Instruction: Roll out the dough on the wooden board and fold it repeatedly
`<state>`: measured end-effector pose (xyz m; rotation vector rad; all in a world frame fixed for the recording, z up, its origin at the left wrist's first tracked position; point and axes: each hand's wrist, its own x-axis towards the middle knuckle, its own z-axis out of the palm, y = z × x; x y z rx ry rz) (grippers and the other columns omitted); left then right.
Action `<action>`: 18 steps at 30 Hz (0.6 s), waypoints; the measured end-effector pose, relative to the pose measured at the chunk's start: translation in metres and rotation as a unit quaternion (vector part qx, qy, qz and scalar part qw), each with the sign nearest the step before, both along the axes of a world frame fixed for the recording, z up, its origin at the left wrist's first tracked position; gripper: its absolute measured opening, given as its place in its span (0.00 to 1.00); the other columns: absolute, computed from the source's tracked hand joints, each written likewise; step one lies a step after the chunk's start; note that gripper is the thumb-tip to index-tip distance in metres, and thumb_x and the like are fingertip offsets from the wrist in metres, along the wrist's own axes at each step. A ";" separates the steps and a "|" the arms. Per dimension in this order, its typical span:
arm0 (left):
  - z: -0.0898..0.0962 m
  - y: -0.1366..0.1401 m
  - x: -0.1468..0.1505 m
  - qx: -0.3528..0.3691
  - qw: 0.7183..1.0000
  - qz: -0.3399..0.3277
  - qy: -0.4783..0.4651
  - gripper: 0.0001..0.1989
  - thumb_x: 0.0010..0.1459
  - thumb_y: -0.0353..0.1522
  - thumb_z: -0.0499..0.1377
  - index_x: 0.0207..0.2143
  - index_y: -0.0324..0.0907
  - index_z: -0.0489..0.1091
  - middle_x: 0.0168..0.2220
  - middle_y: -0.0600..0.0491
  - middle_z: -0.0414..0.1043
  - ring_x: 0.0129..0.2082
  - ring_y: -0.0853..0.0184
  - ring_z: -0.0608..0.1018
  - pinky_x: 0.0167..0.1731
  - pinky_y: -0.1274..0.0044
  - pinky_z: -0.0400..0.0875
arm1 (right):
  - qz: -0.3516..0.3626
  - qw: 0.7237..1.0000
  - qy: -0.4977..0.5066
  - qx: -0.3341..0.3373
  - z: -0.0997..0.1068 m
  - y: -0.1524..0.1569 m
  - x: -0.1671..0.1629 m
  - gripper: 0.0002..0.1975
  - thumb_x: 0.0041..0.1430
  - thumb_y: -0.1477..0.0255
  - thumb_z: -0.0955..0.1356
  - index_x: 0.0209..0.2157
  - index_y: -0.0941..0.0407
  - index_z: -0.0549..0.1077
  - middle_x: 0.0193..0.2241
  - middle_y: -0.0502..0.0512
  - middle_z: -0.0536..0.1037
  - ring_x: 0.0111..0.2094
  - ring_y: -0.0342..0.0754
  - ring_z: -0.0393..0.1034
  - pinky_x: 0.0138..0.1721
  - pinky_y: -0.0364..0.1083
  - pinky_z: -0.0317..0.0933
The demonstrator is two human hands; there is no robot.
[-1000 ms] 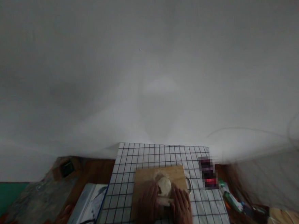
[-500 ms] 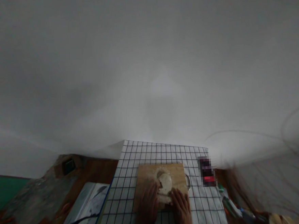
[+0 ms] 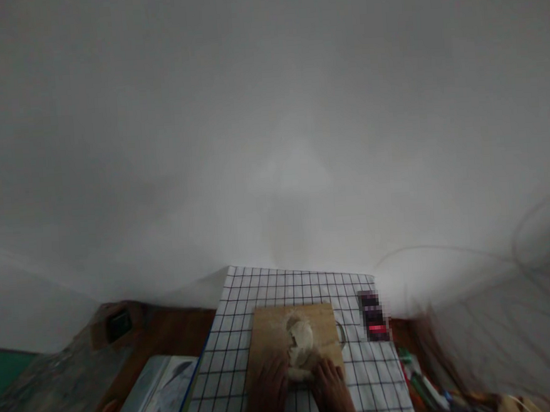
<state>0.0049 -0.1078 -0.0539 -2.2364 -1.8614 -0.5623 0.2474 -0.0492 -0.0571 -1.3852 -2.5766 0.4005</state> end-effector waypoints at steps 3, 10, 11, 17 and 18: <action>0.005 0.017 -0.003 -0.045 0.997 0.021 -0.054 0.20 0.70 0.35 0.50 0.61 0.51 0.69 0.57 0.54 0.76 0.55 0.63 0.77 0.54 0.69 0.73 | 0.051 0.999 -0.002 -0.006 0.011 0.012 0.002 0.20 0.66 0.67 0.66 0.58 0.49 0.69 0.59 0.58 0.73 0.60 0.58 0.66 0.56 0.56 0.62; 0.021 0.063 -0.005 -0.017 0.999 0.041 -0.001 0.27 0.67 0.28 0.49 0.68 0.43 0.59 0.67 0.46 0.63 0.67 0.57 0.65 0.63 0.61 0.64 | 0.110 0.994 0.008 0.009 0.055 0.053 -0.008 0.15 0.67 0.66 0.65 0.53 0.52 0.70 0.53 0.59 0.75 0.53 0.55 0.68 0.53 0.53 0.63; 0.025 0.067 -0.005 -0.014 0.999 0.035 0.013 0.29 0.66 0.27 0.49 0.69 0.43 0.56 0.68 0.46 0.60 0.69 0.56 0.62 0.65 0.60 0.61 | 0.101 0.995 0.008 0.018 0.057 0.057 -0.011 0.13 0.67 0.66 0.65 0.51 0.52 0.71 0.51 0.59 0.75 0.52 0.55 0.69 0.52 0.53 0.63; 0.039 0.088 -0.004 -0.035 0.999 0.008 0.026 0.31 0.65 0.27 0.49 0.70 0.43 0.55 0.71 0.46 0.54 0.72 0.54 0.55 0.67 0.56 0.55 | -0.027 0.988 -0.009 0.153 0.036 0.071 -0.024 0.17 0.67 0.73 0.61 0.55 0.53 0.72 0.53 0.61 0.76 0.55 0.58 0.66 0.58 0.59 0.55; 0.039 0.090 -0.004 -0.033 0.999 0.020 0.025 0.30 0.65 0.26 0.49 0.70 0.42 0.55 0.71 0.45 0.55 0.72 0.53 0.55 0.67 0.55 0.55 | -0.035 0.985 -0.014 0.169 0.032 0.074 -0.026 0.19 0.67 0.74 0.61 0.57 0.54 0.71 0.56 0.61 0.74 0.59 0.59 0.64 0.60 0.60 0.52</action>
